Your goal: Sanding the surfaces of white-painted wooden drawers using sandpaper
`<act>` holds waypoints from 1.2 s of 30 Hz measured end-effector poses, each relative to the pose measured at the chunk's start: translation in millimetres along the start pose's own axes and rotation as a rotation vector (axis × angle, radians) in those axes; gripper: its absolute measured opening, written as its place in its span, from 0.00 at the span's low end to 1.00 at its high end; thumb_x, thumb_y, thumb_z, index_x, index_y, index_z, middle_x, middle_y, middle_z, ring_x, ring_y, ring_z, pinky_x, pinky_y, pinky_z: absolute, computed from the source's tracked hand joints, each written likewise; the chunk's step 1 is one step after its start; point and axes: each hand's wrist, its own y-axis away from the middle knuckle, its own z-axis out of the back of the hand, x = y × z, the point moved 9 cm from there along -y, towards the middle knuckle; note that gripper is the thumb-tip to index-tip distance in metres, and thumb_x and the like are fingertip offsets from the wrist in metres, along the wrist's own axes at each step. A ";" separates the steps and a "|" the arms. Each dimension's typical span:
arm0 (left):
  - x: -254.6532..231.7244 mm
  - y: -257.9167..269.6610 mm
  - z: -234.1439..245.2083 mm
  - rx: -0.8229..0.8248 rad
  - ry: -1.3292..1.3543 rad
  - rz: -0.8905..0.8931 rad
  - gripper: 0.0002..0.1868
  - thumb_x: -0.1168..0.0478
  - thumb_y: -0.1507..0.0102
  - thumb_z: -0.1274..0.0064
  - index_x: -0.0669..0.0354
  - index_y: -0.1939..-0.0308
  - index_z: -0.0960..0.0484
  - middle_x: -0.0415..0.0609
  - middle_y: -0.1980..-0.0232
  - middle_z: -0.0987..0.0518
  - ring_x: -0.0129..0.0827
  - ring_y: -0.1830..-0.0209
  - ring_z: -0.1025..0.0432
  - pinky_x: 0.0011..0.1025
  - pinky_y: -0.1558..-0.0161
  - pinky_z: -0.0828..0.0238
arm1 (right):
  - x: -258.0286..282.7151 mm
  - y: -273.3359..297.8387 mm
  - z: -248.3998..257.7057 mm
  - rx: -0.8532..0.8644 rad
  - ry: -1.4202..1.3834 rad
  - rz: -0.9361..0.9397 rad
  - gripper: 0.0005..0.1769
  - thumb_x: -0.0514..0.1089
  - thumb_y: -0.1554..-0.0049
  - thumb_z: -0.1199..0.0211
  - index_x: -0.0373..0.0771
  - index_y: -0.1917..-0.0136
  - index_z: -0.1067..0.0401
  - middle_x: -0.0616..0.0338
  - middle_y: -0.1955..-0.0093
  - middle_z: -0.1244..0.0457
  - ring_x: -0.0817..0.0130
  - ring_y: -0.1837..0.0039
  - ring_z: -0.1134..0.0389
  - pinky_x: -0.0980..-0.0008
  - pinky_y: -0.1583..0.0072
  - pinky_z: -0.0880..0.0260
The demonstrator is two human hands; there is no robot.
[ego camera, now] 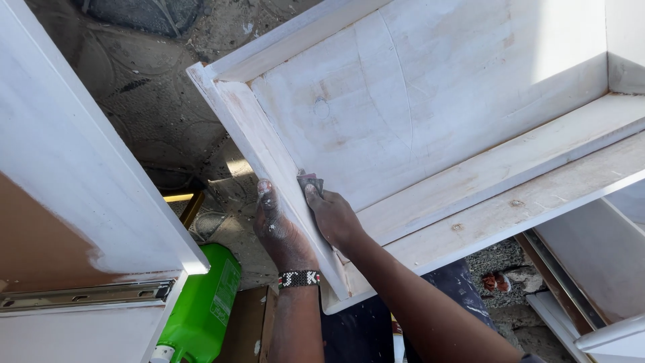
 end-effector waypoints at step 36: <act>30.3 -19.8 7.7 0.152 -0.074 0.247 0.45 0.30 0.28 0.61 0.69 0.34 0.12 0.69 0.43 0.07 0.51 0.46 0.08 0.45 0.42 0.09 | 45.2 63.3 -26.0 0.299 -0.180 -0.128 0.53 0.73 0.25 0.70 0.33 0.09 0.36 0.33 0.18 0.29 0.47 0.23 0.21 0.47 0.23 0.18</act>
